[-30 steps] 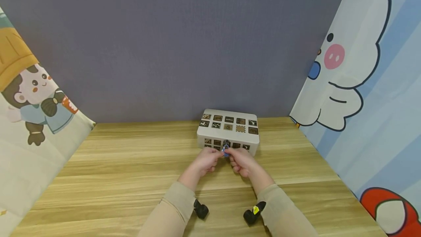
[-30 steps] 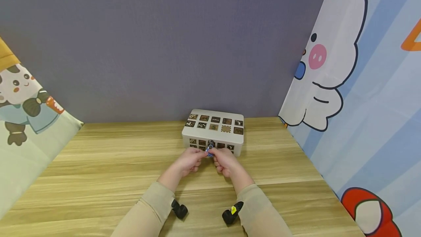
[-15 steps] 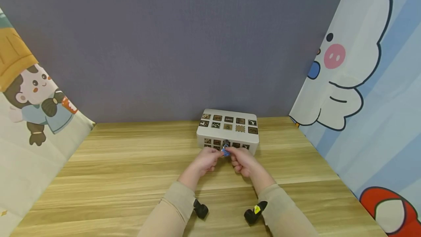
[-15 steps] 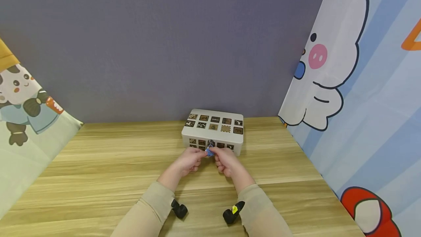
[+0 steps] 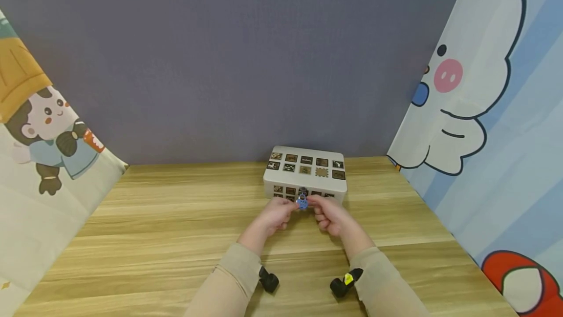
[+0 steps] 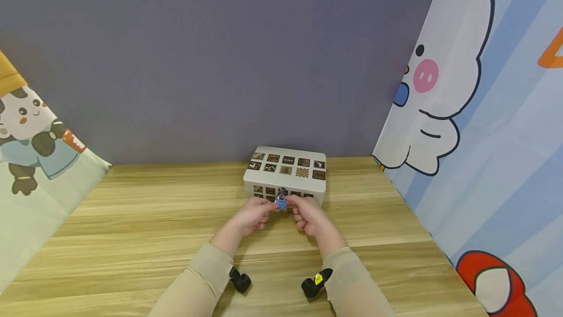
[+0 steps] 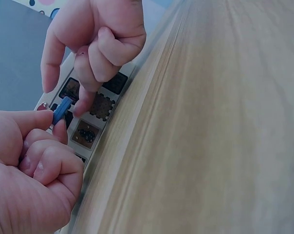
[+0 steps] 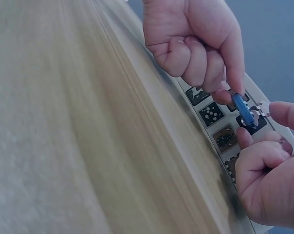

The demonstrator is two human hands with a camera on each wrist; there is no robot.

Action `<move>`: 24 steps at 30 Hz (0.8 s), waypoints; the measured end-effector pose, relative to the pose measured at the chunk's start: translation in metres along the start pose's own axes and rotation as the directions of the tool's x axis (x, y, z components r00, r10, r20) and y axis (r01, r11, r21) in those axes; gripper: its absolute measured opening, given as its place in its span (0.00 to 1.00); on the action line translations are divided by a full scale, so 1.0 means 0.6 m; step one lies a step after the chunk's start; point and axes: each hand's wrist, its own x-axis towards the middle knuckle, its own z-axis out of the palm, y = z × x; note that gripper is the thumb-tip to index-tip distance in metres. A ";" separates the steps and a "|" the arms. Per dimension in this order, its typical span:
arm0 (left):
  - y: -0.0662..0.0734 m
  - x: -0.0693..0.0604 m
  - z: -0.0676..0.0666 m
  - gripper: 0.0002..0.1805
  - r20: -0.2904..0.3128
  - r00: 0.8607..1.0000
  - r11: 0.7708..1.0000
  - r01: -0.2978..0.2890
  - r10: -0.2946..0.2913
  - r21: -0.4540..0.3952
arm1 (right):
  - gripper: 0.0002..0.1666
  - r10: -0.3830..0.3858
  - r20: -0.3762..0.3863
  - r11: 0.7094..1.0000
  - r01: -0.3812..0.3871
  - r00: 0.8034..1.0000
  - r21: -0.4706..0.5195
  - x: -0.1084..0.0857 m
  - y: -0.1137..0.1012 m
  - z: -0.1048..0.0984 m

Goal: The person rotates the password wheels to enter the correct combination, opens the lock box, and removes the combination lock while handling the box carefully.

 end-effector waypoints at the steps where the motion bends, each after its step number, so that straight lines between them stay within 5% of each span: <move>1: -0.001 0.001 0.000 0.16 0.000 1.000 1.000 -0.001 0.001 0.000 | 0.13 0.000 0.001 1.000 0.000 1.000 0.002 0.000 0.000 -0.001; 24: 0.002 -0.003 -0.001 0.16 0.007 1.000 1.000 0.002 -0.002 -0.014 | 0.13 -0.005 -0.001 0.999 0.005 1.000 -0.044 0.001 0.002 0.007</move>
